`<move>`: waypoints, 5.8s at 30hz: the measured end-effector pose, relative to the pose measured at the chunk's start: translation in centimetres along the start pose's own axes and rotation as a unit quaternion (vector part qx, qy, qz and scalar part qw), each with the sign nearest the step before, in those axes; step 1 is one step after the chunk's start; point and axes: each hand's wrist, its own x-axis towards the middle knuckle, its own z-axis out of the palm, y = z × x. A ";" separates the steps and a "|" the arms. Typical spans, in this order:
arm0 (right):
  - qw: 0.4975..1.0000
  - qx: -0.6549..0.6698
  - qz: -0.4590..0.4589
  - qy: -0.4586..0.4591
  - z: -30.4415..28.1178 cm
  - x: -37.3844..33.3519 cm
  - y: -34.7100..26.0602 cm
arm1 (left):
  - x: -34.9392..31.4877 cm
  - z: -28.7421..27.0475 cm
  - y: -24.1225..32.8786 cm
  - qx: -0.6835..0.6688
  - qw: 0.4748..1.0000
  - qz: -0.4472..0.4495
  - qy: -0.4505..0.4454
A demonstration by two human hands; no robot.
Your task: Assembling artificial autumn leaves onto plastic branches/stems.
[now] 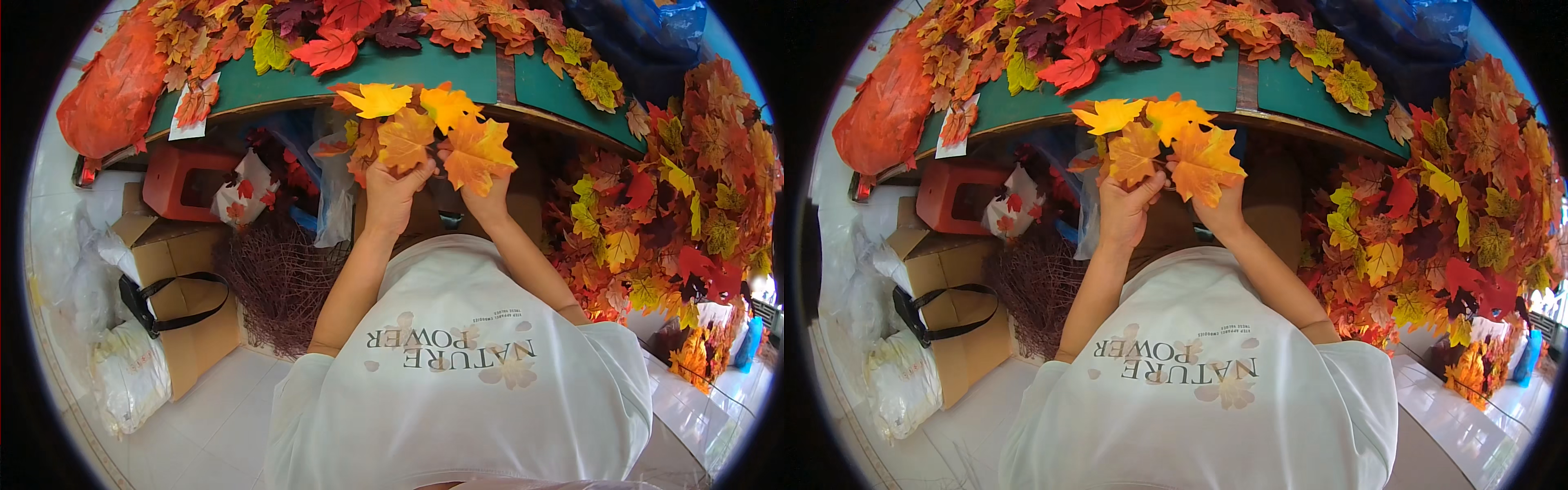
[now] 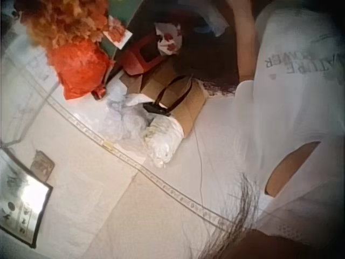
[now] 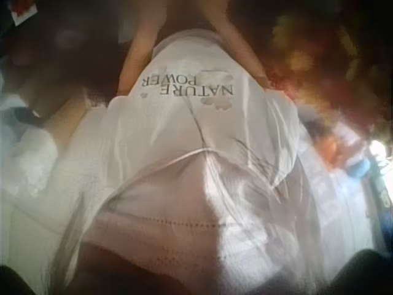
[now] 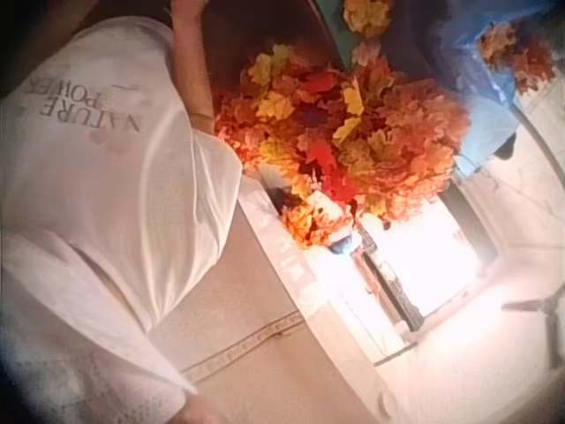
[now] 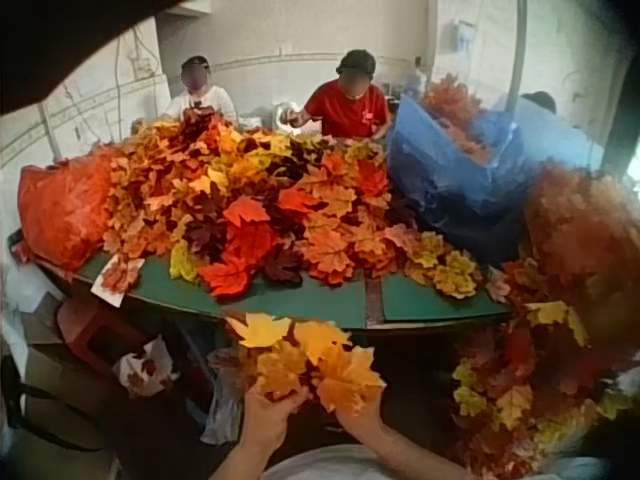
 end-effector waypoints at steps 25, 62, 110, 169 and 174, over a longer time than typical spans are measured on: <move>0.924 0.282 0.203 0.160 2.0 0.6 0.2 | 0.6 1.8 -2.7 -0.054 0.995 0.058 0.060; 0.874 0.378 0.299 -0.061 -0.5 1.3 -1.2 | -0.7 -1.8 -2.0 -0.151 0.977 -0.127 -0.082; 0.639 -0.710 -0.233 -0.182 -10.3 25.5 -7.2 | -1.5 -3.0 -1.6 -0.310 0.932 -0.146 -0.121; 0.931 0.300 0.177 0.109 0.5 1.6 0.2 | 1.3 3.1 -1.9 -0.098 0.993 0.041 0.054; 0.938 0.278 0.177 0.103 0.3 1.7 0.6 | 1.5 2.7 -2.3 -0.105 0.992 0.049 0.056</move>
